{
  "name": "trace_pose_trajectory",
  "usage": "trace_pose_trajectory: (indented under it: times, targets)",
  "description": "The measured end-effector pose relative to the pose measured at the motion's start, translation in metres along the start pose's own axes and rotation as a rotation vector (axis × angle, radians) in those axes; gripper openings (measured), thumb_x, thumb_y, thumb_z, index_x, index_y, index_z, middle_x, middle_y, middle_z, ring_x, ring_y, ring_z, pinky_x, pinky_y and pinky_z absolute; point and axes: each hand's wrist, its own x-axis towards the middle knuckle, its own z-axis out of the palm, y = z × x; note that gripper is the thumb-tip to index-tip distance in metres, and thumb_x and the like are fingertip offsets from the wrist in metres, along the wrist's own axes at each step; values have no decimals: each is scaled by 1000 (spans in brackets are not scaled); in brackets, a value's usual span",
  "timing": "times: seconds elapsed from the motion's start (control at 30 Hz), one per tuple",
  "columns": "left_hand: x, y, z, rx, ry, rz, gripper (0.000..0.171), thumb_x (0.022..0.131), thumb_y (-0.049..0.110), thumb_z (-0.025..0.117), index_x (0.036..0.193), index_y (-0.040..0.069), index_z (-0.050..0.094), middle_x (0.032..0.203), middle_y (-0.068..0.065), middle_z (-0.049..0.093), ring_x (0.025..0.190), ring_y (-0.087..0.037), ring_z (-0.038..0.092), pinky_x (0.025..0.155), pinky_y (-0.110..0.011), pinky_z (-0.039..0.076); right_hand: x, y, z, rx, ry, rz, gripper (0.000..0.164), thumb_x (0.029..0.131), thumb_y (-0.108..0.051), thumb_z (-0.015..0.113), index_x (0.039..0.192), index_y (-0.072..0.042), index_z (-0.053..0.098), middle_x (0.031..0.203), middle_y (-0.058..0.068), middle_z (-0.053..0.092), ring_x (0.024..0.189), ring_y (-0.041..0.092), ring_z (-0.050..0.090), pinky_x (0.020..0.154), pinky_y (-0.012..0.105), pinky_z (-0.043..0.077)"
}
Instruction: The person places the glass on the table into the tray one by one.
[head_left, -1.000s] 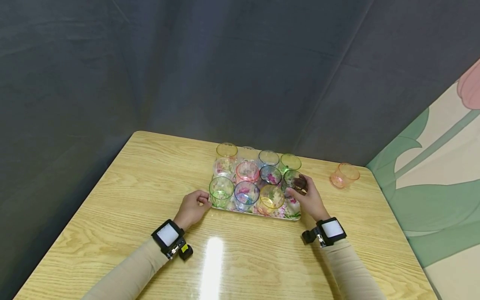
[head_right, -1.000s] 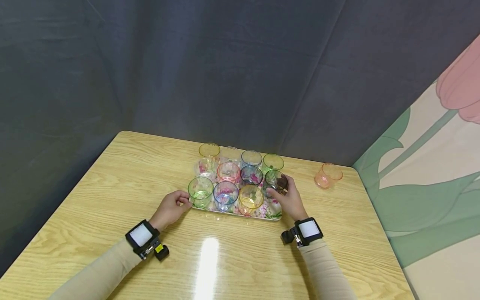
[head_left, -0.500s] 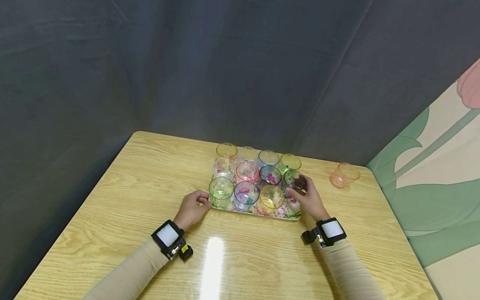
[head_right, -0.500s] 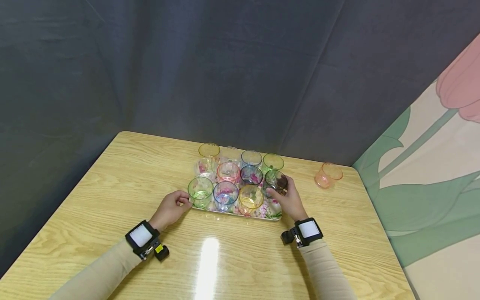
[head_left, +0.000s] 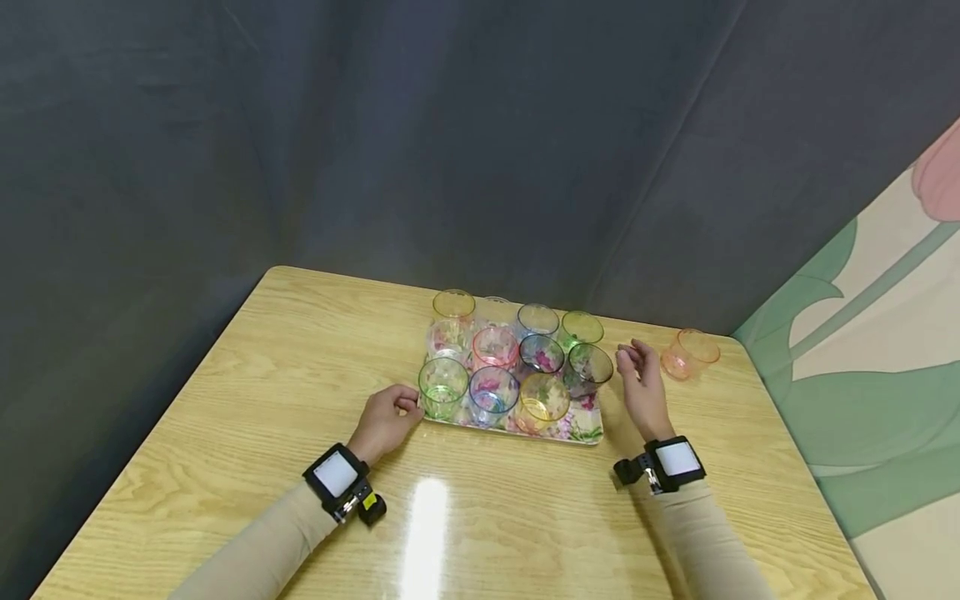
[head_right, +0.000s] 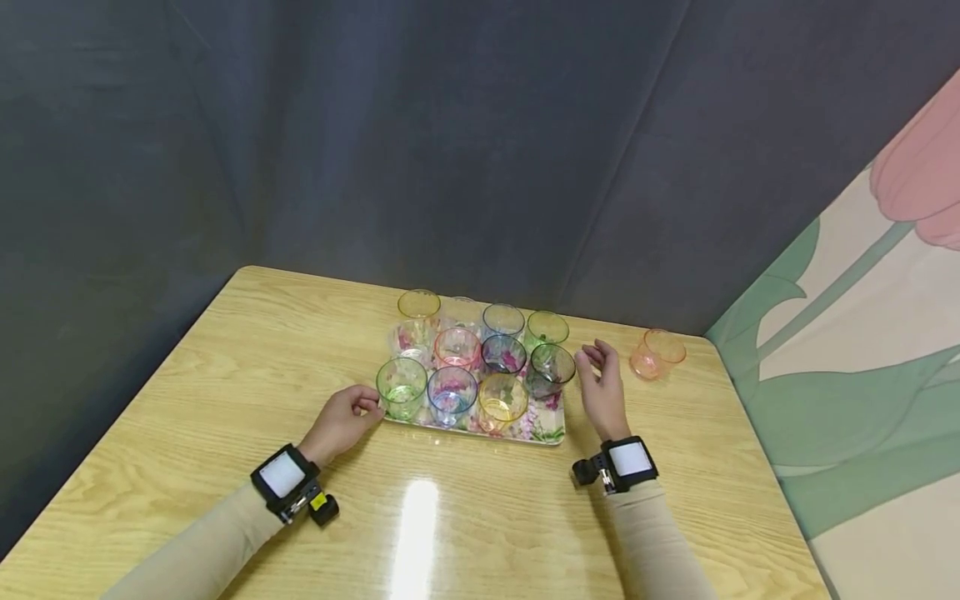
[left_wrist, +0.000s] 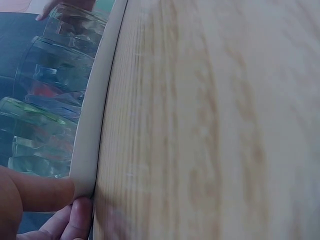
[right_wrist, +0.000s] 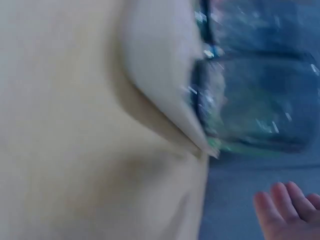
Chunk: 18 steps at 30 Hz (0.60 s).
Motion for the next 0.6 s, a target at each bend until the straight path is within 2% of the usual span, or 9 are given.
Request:
trace_pose_trajectory:
  times: [0.07, 0.1, 0.23, 0.3, 0.43, 0.6]
  targets:
    - [0, 0, 0, -3, 0, 3, 16, 87, 5, 71, 103, 2, 70, 86, -7, 66, 77, -14, 52, 70, -25, 38, 6, -3, -10, 18, 100, -26, 56, 106, -26, 45, 152, 1, 27, 145, 15, 45, 117, -2, 41, 95, 11, 34]
    - [0, 1, -1, -5, 2, 10, 16, 87, 5, 71, 103, 1, 70, 86, -8, 66, 77, -15, 52, 70, -25, 39, 10, -5, -15, 24, 152, -43, 54, 105, -26, 48, 150, 1, 31, 141, 12, 48, 114, -4, 42, 94, 12, 35]
    - [0, 3, -2, -11, 7, 21, 17, 86, 4, 71, 103, 1, 70, 86, -9, 67, 78, -15, 54, 71, -25, 39, 29, -9, -41, 43, 333, -123, 49, 101, -25, 57, 142, -1, 43, 126, -1, 52, 112, -1, 48, 91, 14, 39]
    - [0, 3, -2, -9, 6, 20, 17, 86, 4, 71, 103, 1, 70, 87, -10, 67, 79, -15, 54, 71, -26, 39, 35, -15, -54, 62, 401, -134, 49, 98, -24, 62, 139, -4, 44, 123, -6, 51, 113, 2, 48, 93, 17, 40]
    - [0, 3, -2, -12, -10, -7, 17, 87, 5, 71, 104, 1, 70, 88, -10, 67, 80, -15, 54, 72, -26, 39, 44, -19, -78, 110, 490, -115, 58, 92, -24, 70, 139, -8, 42, 125, -7, 45, 120, 8, 43, 107, 27, 38]
    - [-1, 4, -2, -12, -13, -21, 18, 87, 5, 71, 105, 2, 70, 88, -9, 67, 79, -15, 53, 71, -26, 38, 60, 4, -100, 113, 518, -10, 74, 86, -32, 75, 145, -18, 32, 136, -7, 36, 130, 9, 33, 118, 31, 26]
